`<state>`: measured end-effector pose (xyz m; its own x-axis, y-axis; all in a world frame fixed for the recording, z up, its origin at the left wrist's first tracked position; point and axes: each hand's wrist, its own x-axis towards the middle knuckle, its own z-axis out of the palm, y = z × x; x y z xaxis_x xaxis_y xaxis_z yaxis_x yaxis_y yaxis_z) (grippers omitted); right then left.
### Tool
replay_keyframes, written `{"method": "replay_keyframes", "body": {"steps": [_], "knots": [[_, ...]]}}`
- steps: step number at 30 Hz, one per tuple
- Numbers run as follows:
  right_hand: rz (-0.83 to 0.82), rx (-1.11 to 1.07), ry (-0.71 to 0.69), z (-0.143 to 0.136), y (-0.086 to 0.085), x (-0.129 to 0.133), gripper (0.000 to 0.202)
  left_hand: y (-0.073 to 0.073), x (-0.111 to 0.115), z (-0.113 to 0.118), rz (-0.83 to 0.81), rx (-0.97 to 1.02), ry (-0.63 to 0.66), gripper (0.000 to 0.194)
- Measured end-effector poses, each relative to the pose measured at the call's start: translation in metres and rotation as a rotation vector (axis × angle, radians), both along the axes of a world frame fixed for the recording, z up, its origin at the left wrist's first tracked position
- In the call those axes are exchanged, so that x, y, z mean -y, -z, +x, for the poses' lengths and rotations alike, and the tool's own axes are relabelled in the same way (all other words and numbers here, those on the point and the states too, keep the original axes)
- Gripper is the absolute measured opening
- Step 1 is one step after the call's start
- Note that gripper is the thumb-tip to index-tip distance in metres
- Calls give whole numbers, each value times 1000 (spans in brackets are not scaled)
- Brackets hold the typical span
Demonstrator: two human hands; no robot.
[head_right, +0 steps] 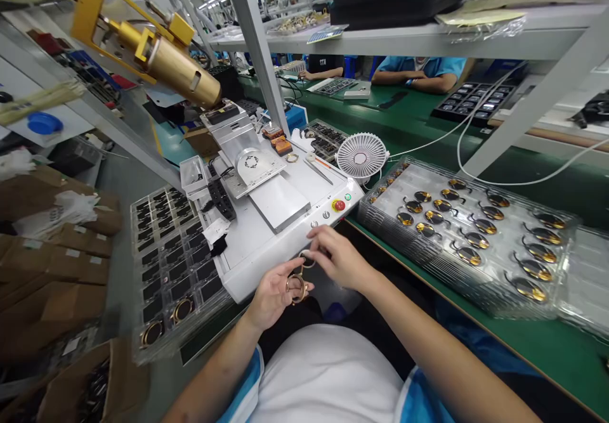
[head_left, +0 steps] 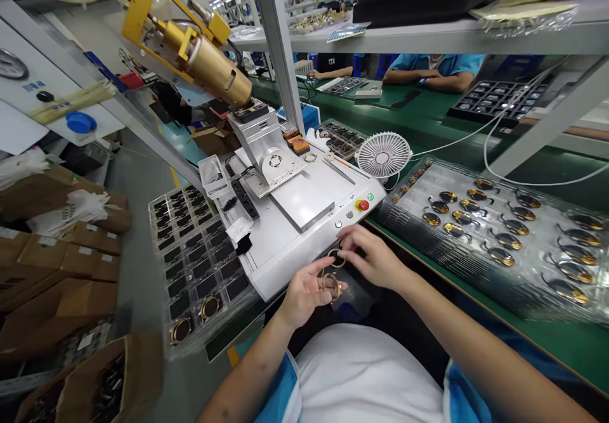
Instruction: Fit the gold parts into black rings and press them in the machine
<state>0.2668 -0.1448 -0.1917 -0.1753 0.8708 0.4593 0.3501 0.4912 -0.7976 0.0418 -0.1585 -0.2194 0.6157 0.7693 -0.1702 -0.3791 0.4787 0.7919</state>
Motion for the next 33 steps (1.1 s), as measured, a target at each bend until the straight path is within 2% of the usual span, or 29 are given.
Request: {"method": "replay_keyframes", "body": {"steps": [3,6,9,12,15,17,19,22,24,27,30,33], "knots": [[-259,-87,182,0,-7,-43,17,3,-1,-3,0,-13,-70,81],[-495,-132,296,-4,-12,-87,18,4,3,-5,20,-9,-85,83],[-533,-106,366,-8,-13,-114,17,5,10,-10,51,-3,-90,85],[-536,-66,444,-7,-11,-122,21,4,15,-17,100,-15,-115,87],[-488,-44,551,-3,-10,-109,29,5,17,-23,199,-50,-130,91],[-433,-97,549,-6,-6,-87,29,5,19,-24,316,-115,-155,94],[-443,-208,399,-14,0,-56,28,7,21,-21,473,-222,-202,96],[-575,-389,100,-32,10,-8,37,11,23,-9,750,-414,-239,102],[-598,-491,50,-42,15,14,47,14,23,1,958,-546,-203,108],[-568,-608,99,-47,16,27,57,17,20,13,1200,-729,-118,117],[-581,-680,152,-40,12,23,48,15,18,19,1209,-722,-34,114],[-597,-725,160,-28,6,19,40,11,17,18,1021,-511,-45,102]]}}
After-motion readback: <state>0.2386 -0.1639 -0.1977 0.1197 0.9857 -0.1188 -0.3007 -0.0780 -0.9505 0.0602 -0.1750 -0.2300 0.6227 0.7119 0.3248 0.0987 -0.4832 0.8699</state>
